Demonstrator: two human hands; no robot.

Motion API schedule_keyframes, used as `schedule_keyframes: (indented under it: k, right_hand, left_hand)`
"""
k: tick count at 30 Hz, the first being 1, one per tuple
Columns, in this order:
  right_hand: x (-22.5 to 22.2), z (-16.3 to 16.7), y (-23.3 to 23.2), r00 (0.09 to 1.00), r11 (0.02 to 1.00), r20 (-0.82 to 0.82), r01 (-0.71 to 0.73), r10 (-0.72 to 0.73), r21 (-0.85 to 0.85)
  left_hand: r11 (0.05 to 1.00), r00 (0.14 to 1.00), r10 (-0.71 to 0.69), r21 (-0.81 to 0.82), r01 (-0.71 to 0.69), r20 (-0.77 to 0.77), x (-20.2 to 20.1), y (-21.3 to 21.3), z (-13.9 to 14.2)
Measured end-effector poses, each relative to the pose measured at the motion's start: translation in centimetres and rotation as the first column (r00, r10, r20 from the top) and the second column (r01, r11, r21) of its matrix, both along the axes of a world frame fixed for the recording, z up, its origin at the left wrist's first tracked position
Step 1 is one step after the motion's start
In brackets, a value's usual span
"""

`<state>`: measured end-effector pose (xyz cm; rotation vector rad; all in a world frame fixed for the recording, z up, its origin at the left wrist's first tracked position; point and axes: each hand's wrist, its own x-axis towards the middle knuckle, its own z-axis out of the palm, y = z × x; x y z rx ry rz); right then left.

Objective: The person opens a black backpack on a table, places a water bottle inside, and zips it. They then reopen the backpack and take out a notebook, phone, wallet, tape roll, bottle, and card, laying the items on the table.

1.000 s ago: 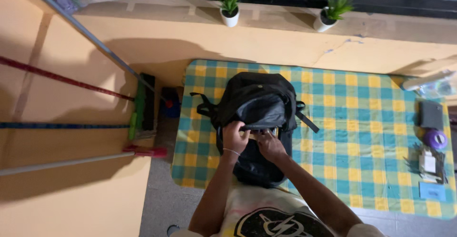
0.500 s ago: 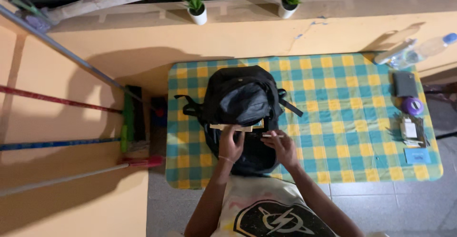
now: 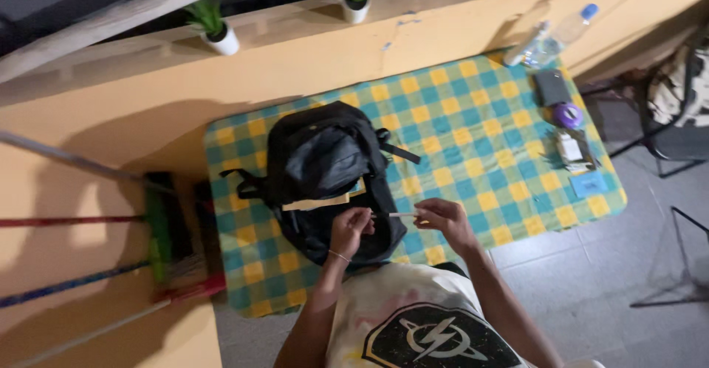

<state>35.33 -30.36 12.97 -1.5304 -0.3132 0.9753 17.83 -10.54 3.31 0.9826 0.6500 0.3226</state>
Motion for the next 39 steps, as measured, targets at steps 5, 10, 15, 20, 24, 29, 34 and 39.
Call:
schedule_keyframes:
  k: [5,10,15,20,24,29,34,39]
  right_hand:
    - [2.2,-1.0,-5.4,0.985,0.978,0.123,-0.097,0.121,-0.183]
    - [4.1,-1.8,-9.7,0.99,0.956,0.068,-0.103,0.126,-0.275]
    - [7.8,-1.7,-14.1,0.983,0.909,0.099,-0.104,0.156,-0.403]
    - [13.3,-3.8,-18.7,0.995,0.917,0.035,-0.07,0.091,-0.393]
    - [17.9,-6.6,-21.9,0.993,0.942,0.091,0.1,-0.075,-0.319]
    - [24.1,-8.2,-23.7,0.973,0.936,0.046,0.231,-0.227,-0.265]
    - [29.4,-8.6,-23.2,0.938,0.925,-0.069,0.321,-0.34,-0.202]
    - [34.8,-8.3,-21.2,0.946,0.929,0.006,0.321,-0.325,-0.182]
  left_hand:
    - [0.983,0.985,-0.165,0.083,0.161,0.042,4.1,-1.1,1.1]
    - [0.965,0.98,-0.198,0.175,0.193,0.009,8.8,-4.3,1.5]
    - [0.971,0.977,-0.208,0.124,0.203,0.034,15.4,-9.3,0.8]
    - [0.984,0.993,-0.117,0.139,0.112,0.028,22.6,-14.9,-0.3]
    - [0.997,0.997,-0.043,0.058,0.047,-0.066,28.4,-20.0,-1.1]
    - [0.933,0.973,-0.151,0.301,0.198,-0.172,33.9,-26.2,-1.5]
    - [0.874,0.956,-0.256,0.389,0.293,-0.144,39.1,-30.6,-1.1]
    - [0.87,0.962,-0.228,0.411,0.271,-0.152,44.1,-31.7,0.2]
